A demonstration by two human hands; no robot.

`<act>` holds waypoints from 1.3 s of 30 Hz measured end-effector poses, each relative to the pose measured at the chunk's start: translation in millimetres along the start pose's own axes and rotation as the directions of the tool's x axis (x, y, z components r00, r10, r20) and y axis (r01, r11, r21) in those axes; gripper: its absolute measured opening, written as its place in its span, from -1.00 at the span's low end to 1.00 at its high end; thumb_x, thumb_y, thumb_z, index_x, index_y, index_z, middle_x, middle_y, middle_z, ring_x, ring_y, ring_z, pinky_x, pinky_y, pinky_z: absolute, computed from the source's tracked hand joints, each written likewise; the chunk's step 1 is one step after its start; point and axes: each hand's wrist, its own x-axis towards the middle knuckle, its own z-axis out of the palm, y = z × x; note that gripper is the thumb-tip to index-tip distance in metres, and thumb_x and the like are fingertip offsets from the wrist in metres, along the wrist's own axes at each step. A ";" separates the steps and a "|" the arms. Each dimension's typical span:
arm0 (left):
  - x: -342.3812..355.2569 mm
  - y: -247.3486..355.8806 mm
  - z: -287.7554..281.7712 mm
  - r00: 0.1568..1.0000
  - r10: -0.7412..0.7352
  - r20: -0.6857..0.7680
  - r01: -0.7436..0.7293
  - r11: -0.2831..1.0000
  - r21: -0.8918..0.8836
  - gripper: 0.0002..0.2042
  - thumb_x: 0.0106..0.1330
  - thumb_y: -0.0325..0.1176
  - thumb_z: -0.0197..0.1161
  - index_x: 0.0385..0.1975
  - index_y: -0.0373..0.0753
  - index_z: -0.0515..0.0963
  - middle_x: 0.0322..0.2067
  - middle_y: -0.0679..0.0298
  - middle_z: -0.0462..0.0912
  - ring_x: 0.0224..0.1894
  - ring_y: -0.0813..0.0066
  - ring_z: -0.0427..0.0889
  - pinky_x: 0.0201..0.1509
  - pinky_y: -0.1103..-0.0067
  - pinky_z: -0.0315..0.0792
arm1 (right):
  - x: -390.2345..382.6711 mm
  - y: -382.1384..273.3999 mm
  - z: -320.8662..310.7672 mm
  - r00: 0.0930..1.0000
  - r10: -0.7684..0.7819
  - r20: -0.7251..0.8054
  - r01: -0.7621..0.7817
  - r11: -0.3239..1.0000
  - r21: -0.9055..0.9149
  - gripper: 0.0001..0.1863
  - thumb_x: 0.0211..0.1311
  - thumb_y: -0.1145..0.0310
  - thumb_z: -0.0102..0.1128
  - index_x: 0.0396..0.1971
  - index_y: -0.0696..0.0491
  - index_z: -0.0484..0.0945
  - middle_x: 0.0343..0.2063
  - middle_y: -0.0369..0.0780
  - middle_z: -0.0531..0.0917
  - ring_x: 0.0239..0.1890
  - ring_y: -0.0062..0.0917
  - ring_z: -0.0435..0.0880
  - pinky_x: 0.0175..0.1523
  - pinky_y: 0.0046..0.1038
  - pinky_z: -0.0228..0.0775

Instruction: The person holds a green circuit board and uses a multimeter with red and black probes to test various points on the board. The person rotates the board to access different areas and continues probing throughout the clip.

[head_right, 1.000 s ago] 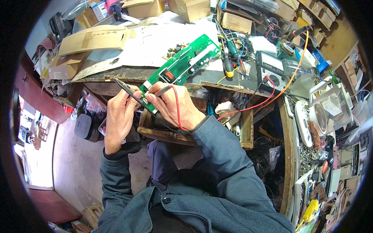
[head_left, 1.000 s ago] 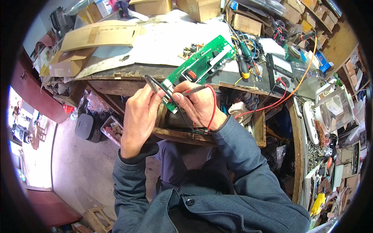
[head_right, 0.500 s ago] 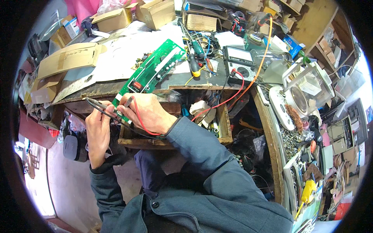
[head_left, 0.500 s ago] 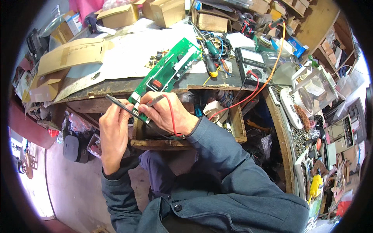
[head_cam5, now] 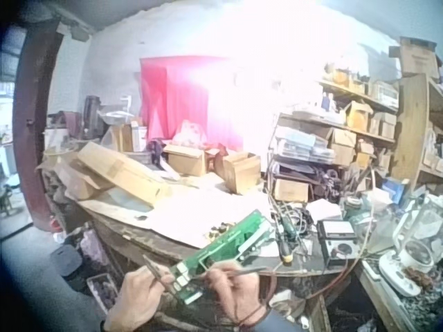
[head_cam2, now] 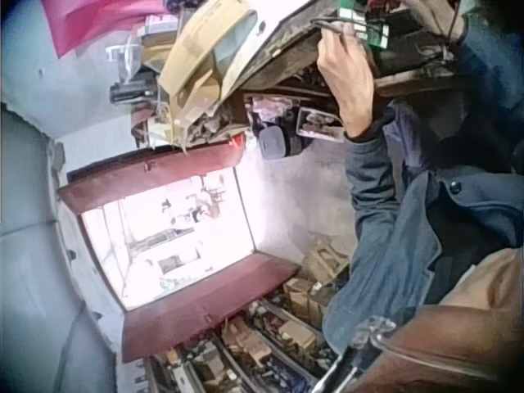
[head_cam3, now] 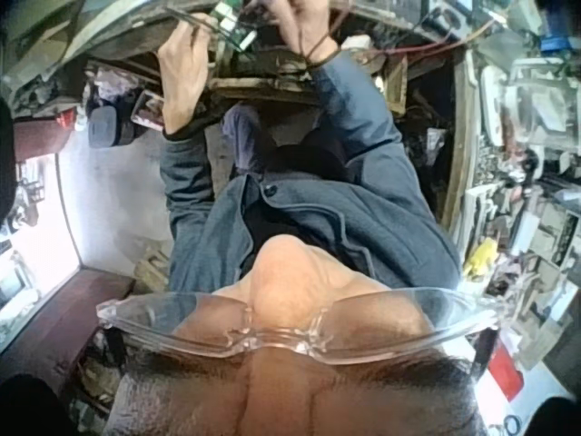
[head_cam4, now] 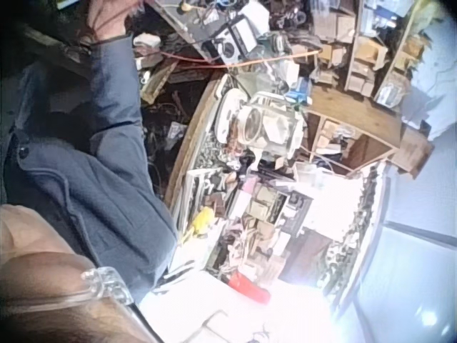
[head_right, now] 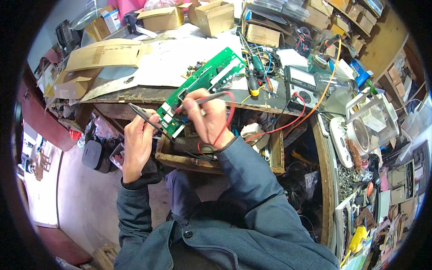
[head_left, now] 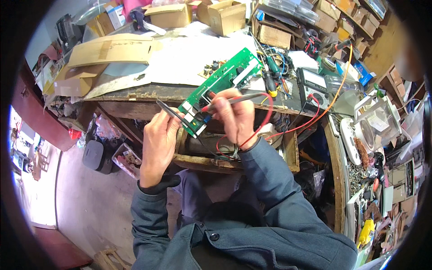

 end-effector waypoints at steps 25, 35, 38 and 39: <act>4.4 9.4 -2.0 0.998 -0.029 -0.047 0.029 1.000 0.001 -0.77 0.68 -0.28 0.26 -0.02 -0.37 0.65 -0.30 0.18 0.75 -0.29 0.46 0.70 -0.17 0.48 0.57 | 29.5 6.1 -52.7 0.928 -0.205 0.311 0.351 0.766 -0.539 -0.67 0.25 0.44 0.51 0.00 -0.04 0.69 -0.14 -0.14 0.74 -0.10 -0.13 0.77 -0.03 -0.18 0.64; 5.8 -24.8 7.3 0.976 -0.081 -0.204 0.064 0.994 -0.091 -0.71 0.70 -0.23 0.27 0.04 -0.39 0.69 -0.27 0.20 0.81 -0.23 0.47 0.78 -0.07 0.48 0.62 | 20.6 10.7 -36.8 0.917 -0.282 0.283 0.399 0.669 -0.627 -0.72 0.27 0.38 0.53 -0.08 0.00 0.66 -0.18 -0.17 0.71 -0.13 -0.15 0.74 -0.09 -0.19 0.66; 3.8 -21.2 15.7 0.950 -0.014 -0.311 -0.045 0.983 -0.180 -0.75 0.71 -0.29 0.23 0.07 -0.37 0.66 -0.14 0.12 0.81 -0.15 0.41 0.81 0.09 0.41 0.64 | 21.8 12.4 -37.4 0.917 -0.277 0.288 0.399 0.663 -0.634 -0.75 0.32 0.37 0.51 -0.07 -0.01 0.67 -0.17 -0.17 0.72 -0.13 -0.16 0.75 -0.09 -0.19 0.66; 4.4 -20.9 21.1 0.931 0.056 -0.360 -0.147 0.962 -0.231 -0.77 0.71 -0.32 0.21 0.08 -0.36 0.66 -0.09 0.10 0.81 -0.13 0.40 0.81 0.20 0.37 0.63 | 21.9 13.2 -37.4 0.917 -0.278 0.285 0.398 0.670 -0.627 -0.75 0.32 0.36 0.51 -0.06 -0.01 0.67 -0.16 -0.16 0.72 -0.13 -0.15 0.75 -0.08 -0.18 0.67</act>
